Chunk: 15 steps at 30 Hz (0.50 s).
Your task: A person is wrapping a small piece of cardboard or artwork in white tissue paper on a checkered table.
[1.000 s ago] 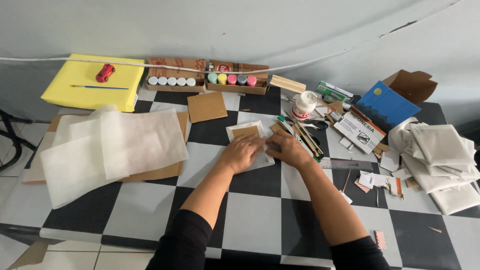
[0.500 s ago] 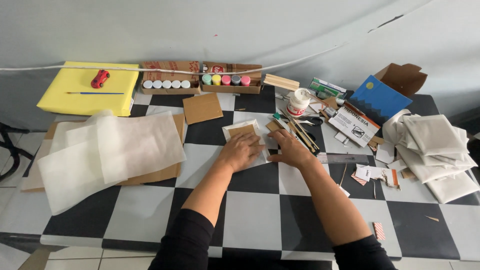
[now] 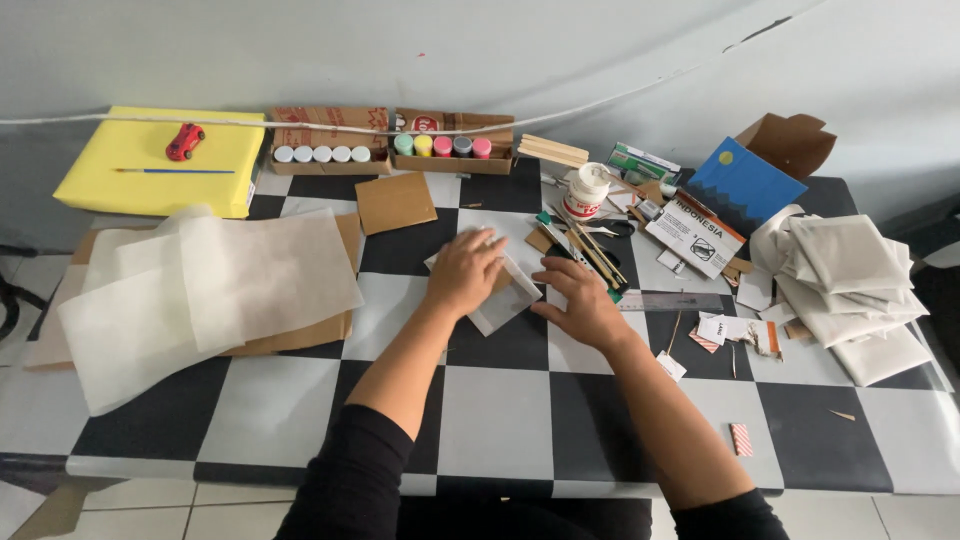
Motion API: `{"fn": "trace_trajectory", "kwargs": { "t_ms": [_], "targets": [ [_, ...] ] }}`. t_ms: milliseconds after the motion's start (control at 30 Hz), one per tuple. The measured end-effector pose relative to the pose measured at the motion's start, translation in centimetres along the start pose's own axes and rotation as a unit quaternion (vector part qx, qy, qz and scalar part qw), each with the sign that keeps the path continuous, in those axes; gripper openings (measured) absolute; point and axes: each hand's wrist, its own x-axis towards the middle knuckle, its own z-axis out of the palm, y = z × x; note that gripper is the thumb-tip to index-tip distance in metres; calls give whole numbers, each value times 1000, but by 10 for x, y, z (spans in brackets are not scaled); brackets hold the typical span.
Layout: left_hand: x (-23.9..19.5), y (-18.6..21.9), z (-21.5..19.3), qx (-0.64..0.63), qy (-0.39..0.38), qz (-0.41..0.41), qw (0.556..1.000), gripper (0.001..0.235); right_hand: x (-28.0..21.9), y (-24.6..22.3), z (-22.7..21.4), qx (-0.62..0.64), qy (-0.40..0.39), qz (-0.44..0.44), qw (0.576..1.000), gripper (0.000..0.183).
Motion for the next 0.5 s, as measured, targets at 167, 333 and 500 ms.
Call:
{"fn": "trace_trajectory", "kwargs": {
  "t_ms": [167, 333, 500],
  "targets": [
    [-7, -12, -1, 13, -20, 36, 999, 41, -6, -59, 26, -56, 8, -164, 985, 34],
    [-21, -20, 9, 14, -83, 61, 995, 45, -13, -68, 57, -118, -79, -197, 970, 63],
    [-20, -22, 11, 38, -70, 72, 994, 43, -19, -68, 67, -122, 3, -229, 966, 71]
  ]
}}
